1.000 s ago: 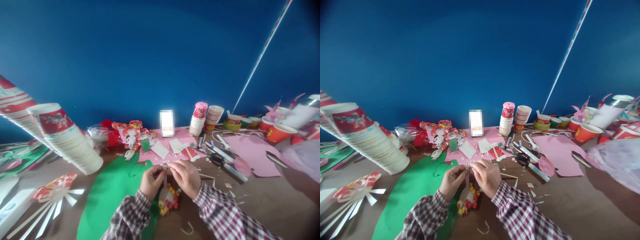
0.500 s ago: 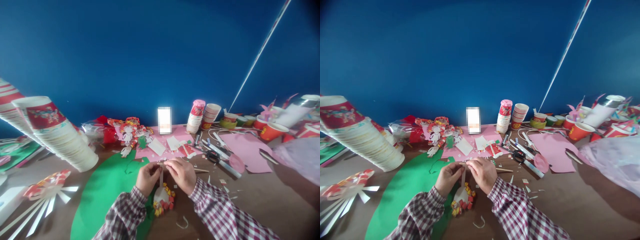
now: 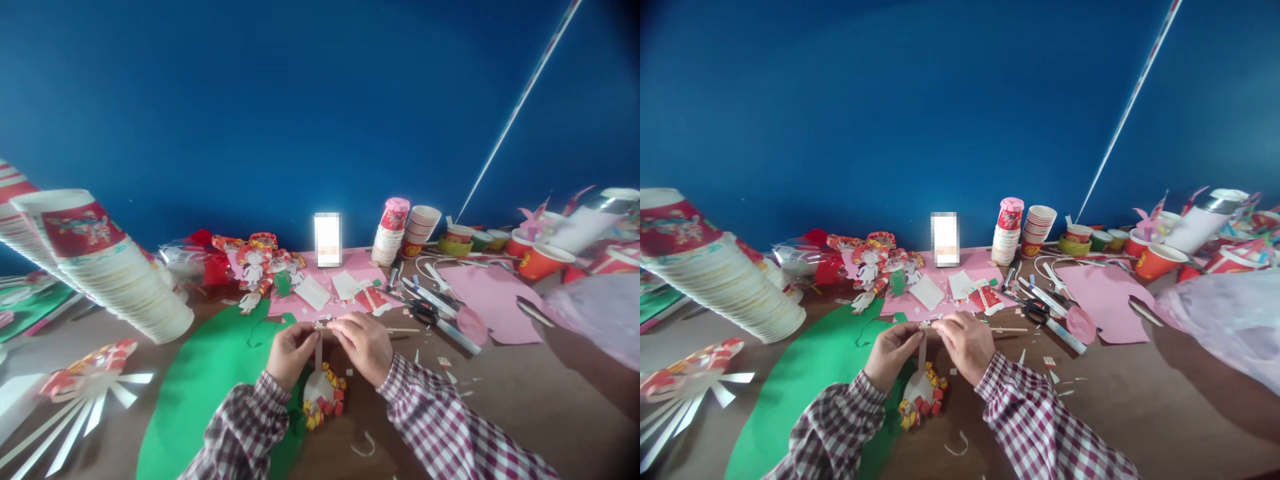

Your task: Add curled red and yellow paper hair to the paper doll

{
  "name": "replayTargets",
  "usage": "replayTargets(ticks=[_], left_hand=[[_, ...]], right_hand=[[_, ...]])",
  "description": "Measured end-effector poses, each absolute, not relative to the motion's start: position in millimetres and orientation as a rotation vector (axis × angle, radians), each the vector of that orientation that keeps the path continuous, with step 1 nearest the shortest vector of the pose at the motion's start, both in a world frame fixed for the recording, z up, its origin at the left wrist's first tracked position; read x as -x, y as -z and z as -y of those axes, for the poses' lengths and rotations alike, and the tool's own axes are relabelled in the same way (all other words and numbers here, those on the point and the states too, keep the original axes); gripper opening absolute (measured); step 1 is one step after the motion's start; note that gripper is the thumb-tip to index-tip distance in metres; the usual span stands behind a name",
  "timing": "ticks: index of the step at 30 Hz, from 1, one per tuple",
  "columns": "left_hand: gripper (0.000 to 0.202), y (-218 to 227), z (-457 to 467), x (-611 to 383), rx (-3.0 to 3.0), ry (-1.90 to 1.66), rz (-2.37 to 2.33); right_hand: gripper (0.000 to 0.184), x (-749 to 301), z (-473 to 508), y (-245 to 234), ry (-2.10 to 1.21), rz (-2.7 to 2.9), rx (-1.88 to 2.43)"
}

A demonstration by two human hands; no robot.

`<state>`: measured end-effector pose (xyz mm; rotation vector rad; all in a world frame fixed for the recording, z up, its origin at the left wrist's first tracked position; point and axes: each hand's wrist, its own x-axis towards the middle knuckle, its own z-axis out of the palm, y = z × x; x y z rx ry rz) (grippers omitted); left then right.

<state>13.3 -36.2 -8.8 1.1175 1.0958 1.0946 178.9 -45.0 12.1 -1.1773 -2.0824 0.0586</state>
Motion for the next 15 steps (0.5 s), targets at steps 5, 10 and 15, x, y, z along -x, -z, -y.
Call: replayTargets(ticks=[5,10,15], left_hand=[[0.027,7.3,37.7,-12.6,-1.128,-1.087,-1.065],[0.026,8.2,35.8,-12.1,-1.187,-1.09,-1.089],[0.027,9.7,34.8,-13.1,-1.208,-1.105,-1.144]], right_hand=[[0.018,-179.8,44.5,-11.6,-0.037,2.088,1.168],[0.02,-180.1,44.5,-12.6,-0.036,2.104,1.148],[0.018,-178.4,45.8,-14.3,-0.06,2.095,1.172]])
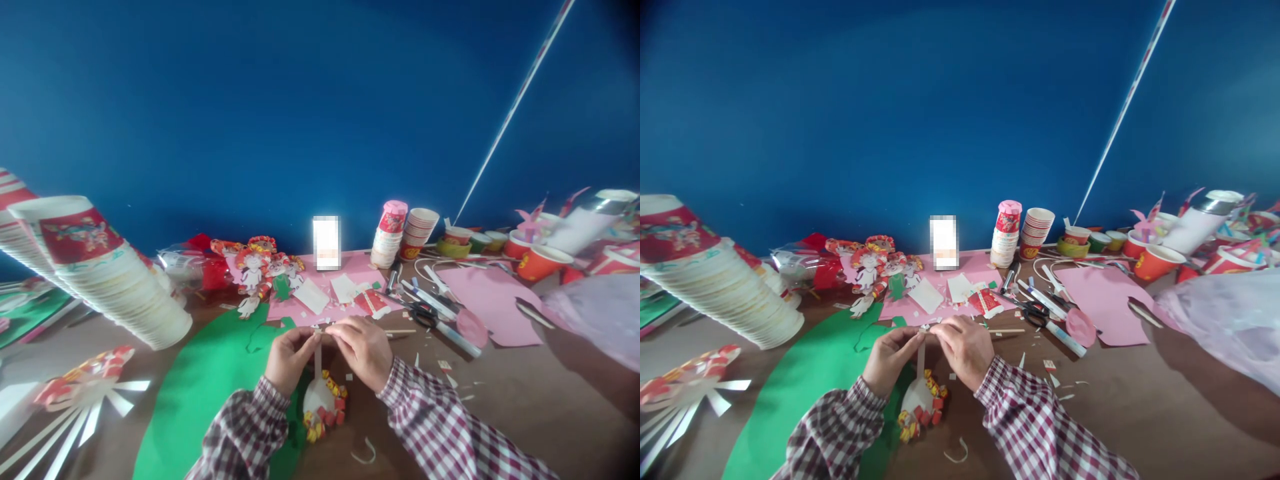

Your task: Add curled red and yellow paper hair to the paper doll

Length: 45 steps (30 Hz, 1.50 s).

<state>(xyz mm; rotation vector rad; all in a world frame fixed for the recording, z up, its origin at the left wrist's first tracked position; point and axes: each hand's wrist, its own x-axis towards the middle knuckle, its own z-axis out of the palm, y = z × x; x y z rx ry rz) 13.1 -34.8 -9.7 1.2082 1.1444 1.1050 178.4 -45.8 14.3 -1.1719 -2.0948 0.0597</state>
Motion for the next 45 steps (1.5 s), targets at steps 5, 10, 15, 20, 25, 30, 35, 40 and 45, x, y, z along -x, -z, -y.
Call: replayTargets(ticks=[5,10,15,20,25,30,35,40,45], left_hand=[[0.028,7.8,35.7,-12.6,-1.284,-1.07,-1.162],[0.028,4.4,37.0,-12.7,-1.328,-1.029,-1.167],[0.023,5.7,37.3,-13.9,-1.414,-1.057,-1.159],[0.022,11.1,35.8,-13.4,-1.446,-1.078,-1.17],[0.022,11.1,36.0,-13.0,-1.45,-1.094,-1.168],[0.023,11.0,36.3,-13.5,-1.41,-1.038,-1.19],[0.027,6.3,37.0,-13.5,-1.373,-0.992,-1.191],[0.032,0.6,37.0,-13.0,-1.351,-0.971,-1.149],[0.032,6.3,35.3,-12.0,-1.386,-1.006,-1.144]], right_hand=[[0.019,-177.9,46.1,-14.8,-0.069,2.109,1.188],[0.021,-178.5,45.4,-14.4,-0.093,2.13,1.166],[0.024,-178.1,45.7,-15.6,-0.088,2.153,1.16],[0.02,-177.6,46.3,-15.6,-0.092,2.147,1.151],[0.021,-177.7,45.8,-14.7,-0.081,2.125,1.111],[0.019,-177.2,44.6,-13.4,-0.065,2.108,1.067],[0.017,-177.0,44.4,-14.3,-0.028,2.097,1.042],[0.019,-177.7,44.6,-15.6,-0.038,2.11,1.047],[0.018,-176.8,45.7,-13.9,-0.067,2.105,1.049]])
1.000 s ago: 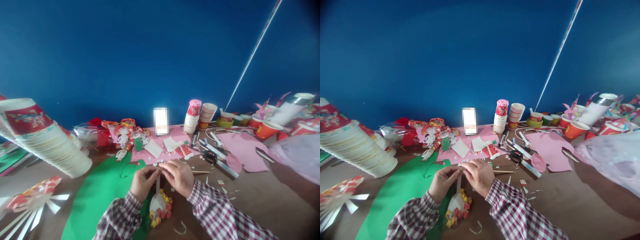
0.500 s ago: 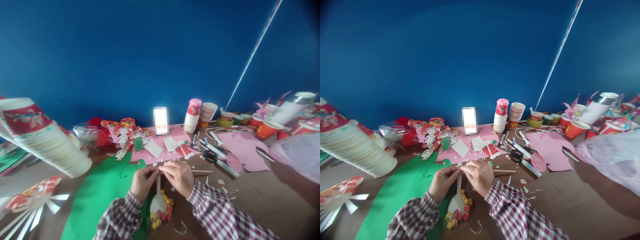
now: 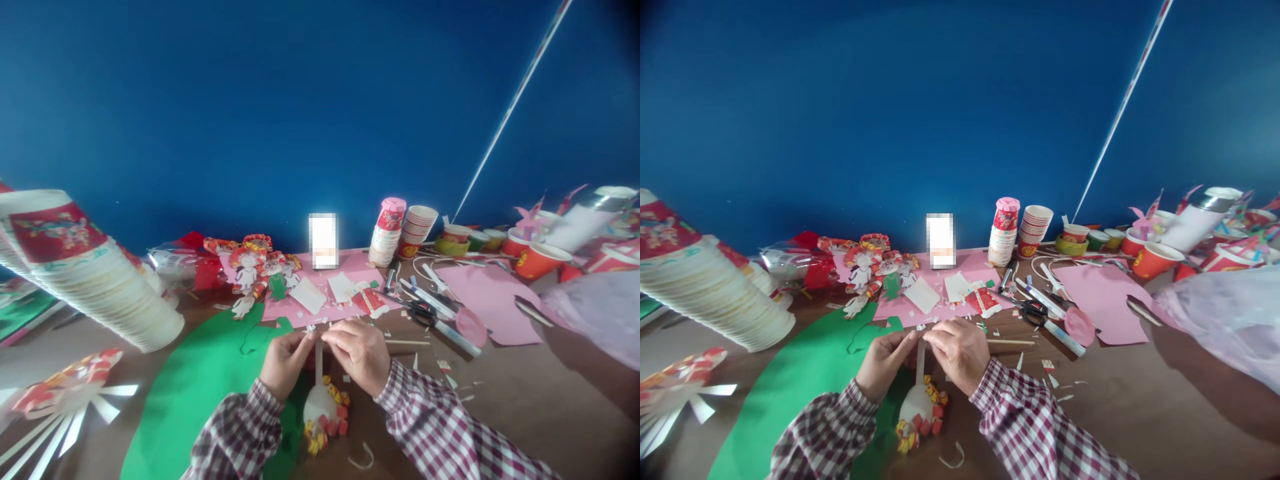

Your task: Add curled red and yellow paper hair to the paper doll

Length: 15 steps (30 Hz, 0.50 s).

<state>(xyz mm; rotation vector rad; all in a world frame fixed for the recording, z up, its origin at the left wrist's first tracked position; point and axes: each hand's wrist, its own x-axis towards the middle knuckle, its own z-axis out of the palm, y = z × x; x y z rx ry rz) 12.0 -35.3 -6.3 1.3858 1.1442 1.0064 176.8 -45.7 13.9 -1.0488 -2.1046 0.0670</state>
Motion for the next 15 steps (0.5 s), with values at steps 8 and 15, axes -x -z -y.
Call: replayTargets(ticks=[8,15], left_hand=[[0.029,6.1,35.5,-12.4,-1.416,-0.965,-1.205],[0.027,8.7,34.9,-13.2,-1.403,-0.954,-1.198]], right_hand=[[0.018,-175.5,45.8,-11.3,-0.155,2.083,1.096],[0.018,-174.9,45.6,-10.5,-0.307,2.049,1.155]])
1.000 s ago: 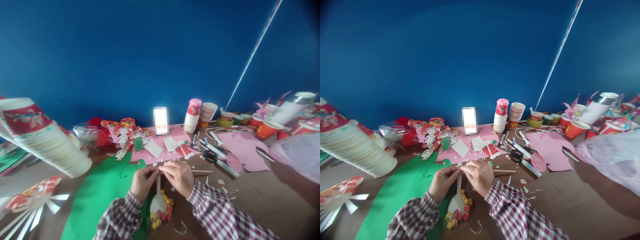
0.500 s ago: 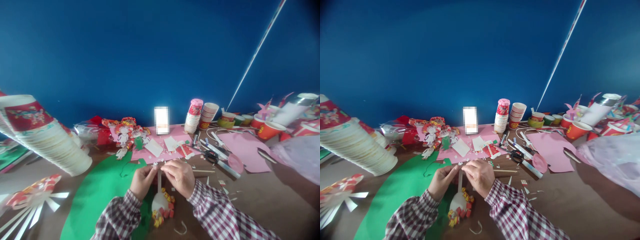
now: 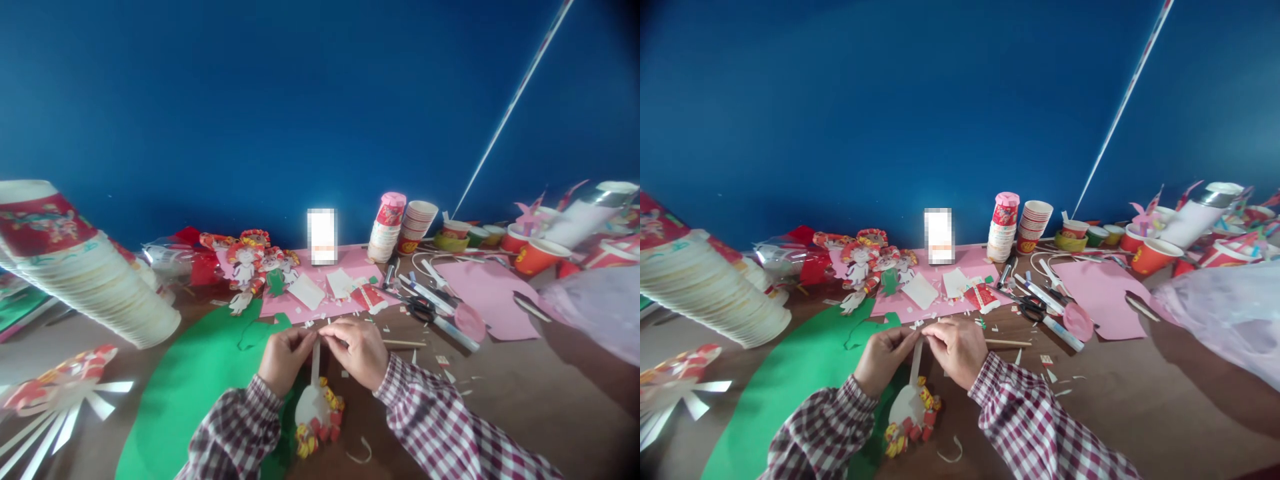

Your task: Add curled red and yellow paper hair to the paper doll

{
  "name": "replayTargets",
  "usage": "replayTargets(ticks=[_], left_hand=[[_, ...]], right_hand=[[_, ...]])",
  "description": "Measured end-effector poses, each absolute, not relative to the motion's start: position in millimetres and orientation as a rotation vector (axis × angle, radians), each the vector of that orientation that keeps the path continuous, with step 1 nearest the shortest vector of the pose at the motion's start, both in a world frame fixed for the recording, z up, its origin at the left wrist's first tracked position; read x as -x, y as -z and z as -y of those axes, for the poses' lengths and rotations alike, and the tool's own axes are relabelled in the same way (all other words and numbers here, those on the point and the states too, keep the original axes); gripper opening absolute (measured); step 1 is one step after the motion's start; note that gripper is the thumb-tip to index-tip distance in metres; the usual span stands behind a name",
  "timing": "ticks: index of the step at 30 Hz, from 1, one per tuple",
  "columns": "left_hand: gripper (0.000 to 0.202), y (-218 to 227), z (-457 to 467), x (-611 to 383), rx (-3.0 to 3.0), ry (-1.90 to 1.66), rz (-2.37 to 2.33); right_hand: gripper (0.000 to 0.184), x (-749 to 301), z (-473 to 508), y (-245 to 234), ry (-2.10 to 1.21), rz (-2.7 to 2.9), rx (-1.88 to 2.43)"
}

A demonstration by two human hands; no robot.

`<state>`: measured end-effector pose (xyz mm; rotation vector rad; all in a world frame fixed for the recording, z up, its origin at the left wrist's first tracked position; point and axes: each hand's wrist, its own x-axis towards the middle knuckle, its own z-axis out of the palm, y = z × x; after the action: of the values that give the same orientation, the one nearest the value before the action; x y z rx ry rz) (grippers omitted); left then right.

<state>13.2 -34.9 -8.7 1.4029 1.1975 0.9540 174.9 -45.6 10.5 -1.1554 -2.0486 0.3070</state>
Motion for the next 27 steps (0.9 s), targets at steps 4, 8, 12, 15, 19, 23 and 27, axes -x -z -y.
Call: replayTargets(ticks=[4,8,12,15,19,23,27], left_hand=[[0.027,9.4,34.9,-13.2,-1.448,-0.942,-1.216],[0.027,8.5,35.8,-13.7,-1.471,-0.934,-1.235],[0.027,6.5,37.6,-14.6,-1.495,-0.919,-1.26],[0.028,5.0,38.6,-15.6,-1.498,-0.91,-1.263],[0.026,3.1,39.1,-16.2,-1.496,-0.906,-1.251],[0.024,4.3,38.8,-14.8,-1.533,-0.903,-1.231],[0.024,8.4,37.4,-13.9,-1.544,-0.897,-1.232]], right_hand=[[0.017,-175.7,45.0,-10.3,-0.386,2.018,1.166],[0.016,-176.8,44.2,-10.9,-0.444,2.006,1.171],[0.014,-177.3,44.0,-11.7,-0.464,2.008,1.174],[0.011,-177.0,43.9,-11.5,-0.443,2.003,1.197],[0.009,-176.3,44.0,-9.1,-0.414,1.997,1.221],[0.008,-175.6,44.6,-6.0,-0.389,1.997,1.237],[0.009,-175.0,44.2,-5.1,-0.369,1.995,1.241]])
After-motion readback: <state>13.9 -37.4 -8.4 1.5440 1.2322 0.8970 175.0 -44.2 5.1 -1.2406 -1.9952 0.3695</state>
